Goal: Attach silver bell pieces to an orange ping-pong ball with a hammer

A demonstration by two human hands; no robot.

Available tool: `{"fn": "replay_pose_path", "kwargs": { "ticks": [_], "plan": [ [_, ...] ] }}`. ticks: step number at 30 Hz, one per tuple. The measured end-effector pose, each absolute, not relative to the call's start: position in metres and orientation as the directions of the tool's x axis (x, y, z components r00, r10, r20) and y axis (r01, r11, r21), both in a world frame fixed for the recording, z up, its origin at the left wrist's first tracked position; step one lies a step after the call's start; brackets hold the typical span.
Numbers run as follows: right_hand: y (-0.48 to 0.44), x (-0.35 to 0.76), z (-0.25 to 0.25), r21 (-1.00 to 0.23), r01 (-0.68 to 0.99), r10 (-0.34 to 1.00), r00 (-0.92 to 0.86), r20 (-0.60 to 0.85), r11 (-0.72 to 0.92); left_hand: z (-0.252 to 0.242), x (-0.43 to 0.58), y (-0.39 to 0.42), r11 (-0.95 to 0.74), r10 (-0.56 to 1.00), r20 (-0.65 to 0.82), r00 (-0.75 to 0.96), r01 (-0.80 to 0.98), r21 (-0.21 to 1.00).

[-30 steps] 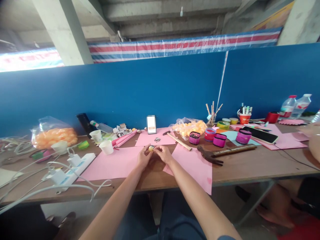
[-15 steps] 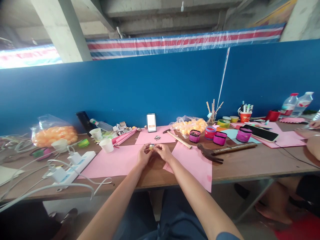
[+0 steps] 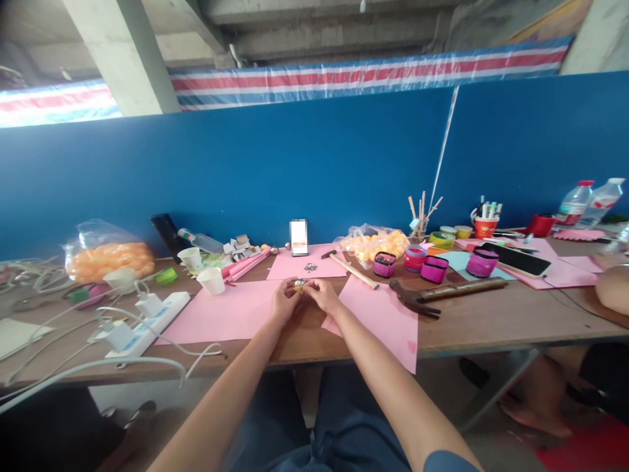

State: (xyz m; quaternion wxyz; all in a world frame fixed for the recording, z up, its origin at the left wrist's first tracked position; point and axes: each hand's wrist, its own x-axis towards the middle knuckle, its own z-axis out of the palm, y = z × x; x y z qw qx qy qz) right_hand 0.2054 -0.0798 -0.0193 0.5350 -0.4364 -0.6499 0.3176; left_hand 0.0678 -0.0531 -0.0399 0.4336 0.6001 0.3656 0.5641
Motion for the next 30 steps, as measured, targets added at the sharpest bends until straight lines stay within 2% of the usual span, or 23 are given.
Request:
{"fn": "replay_pose_path", "kwargs": {
  "ticks": [30],
  "plan": [
    [-0.0760, 0.2054, -0.0237, -0.889, 0.235, 0.917, -0.024, 0.398, 0.392, -0.0383, 0.0689, -0.0540, -0.367, 0.925, 0.370, 0.082, -0.044, 0.929]
  ]
}}
